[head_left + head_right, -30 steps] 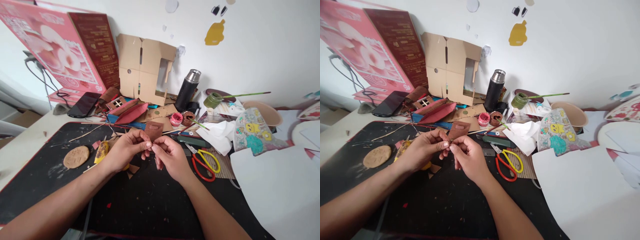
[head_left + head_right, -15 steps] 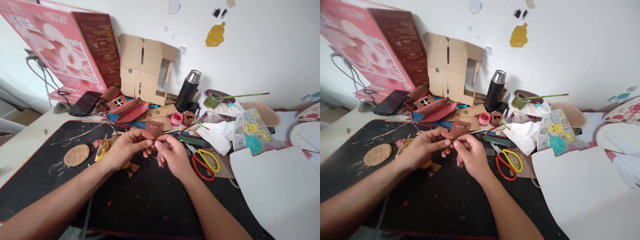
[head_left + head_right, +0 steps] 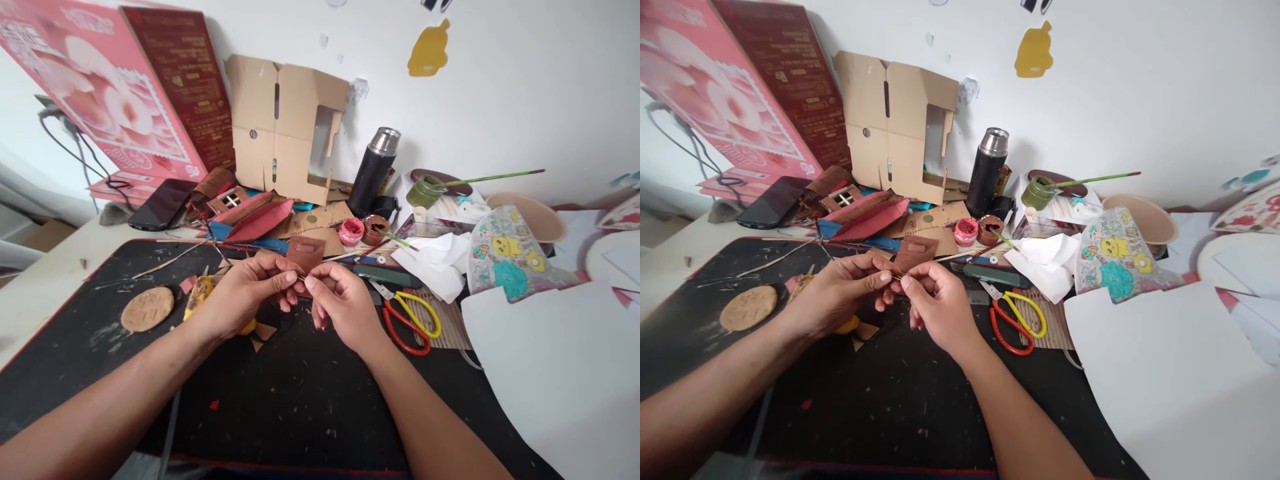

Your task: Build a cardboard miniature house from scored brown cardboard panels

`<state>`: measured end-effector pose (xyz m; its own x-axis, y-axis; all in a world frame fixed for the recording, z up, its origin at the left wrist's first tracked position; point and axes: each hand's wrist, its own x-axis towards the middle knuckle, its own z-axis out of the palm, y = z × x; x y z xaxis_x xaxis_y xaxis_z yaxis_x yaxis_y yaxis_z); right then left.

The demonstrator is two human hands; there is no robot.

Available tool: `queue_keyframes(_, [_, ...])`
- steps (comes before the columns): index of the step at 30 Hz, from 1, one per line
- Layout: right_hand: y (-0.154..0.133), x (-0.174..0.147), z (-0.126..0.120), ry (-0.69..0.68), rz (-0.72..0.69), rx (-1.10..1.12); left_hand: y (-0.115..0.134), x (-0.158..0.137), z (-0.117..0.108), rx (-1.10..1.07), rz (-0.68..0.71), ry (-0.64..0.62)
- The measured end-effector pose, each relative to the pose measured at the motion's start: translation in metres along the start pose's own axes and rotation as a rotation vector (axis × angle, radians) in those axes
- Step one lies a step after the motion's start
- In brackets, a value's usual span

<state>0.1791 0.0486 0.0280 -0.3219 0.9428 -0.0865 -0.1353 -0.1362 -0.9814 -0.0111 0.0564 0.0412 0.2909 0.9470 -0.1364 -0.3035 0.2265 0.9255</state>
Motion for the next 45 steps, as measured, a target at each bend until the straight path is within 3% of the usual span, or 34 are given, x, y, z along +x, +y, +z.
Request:
queue_keyframes(30, [0.0014,-0.0018,0.0012,-0.037,-0.003,-0.039,-0.0020,-0.0006,-0.0068,-0.097,-0.098,-0.013])
queue_keyframes(45, [-0.0008,-0.0024,0.0027,-0.051,0.002,-0.039,0.0003,-0.0002,-0.0033,-0.009,-0.102,0.001])
